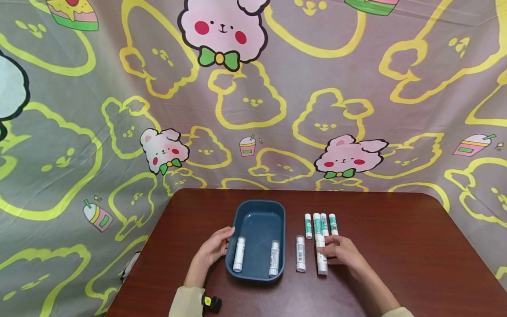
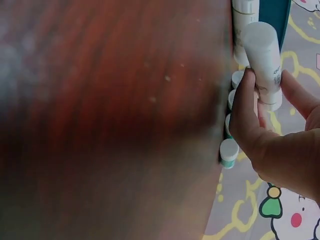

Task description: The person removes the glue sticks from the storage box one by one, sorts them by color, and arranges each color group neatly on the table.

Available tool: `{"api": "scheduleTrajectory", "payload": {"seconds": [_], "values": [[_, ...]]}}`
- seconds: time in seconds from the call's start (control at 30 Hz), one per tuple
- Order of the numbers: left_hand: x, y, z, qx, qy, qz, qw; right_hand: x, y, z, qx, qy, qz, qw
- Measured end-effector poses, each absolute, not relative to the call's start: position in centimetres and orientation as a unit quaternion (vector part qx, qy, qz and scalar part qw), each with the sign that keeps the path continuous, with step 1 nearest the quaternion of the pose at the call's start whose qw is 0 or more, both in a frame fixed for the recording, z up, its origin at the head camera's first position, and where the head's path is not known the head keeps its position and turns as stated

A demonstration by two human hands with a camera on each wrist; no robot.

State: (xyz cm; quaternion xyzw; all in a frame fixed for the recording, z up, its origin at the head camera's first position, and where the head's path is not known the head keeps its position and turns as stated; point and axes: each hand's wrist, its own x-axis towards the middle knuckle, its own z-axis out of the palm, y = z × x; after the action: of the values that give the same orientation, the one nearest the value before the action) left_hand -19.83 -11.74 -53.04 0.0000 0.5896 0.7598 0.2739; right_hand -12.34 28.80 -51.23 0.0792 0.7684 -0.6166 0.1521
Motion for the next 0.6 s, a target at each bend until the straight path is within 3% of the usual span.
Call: {"api": "scheduleTrajectory", "payload": {"seconds": [0.6], "values": [[-19.8,-11.79,-53.28,-0.007,0.584,0.766,0.268,-12.15,28.08,-51.78,0.078,0.77,-0.616,0.146]]}}
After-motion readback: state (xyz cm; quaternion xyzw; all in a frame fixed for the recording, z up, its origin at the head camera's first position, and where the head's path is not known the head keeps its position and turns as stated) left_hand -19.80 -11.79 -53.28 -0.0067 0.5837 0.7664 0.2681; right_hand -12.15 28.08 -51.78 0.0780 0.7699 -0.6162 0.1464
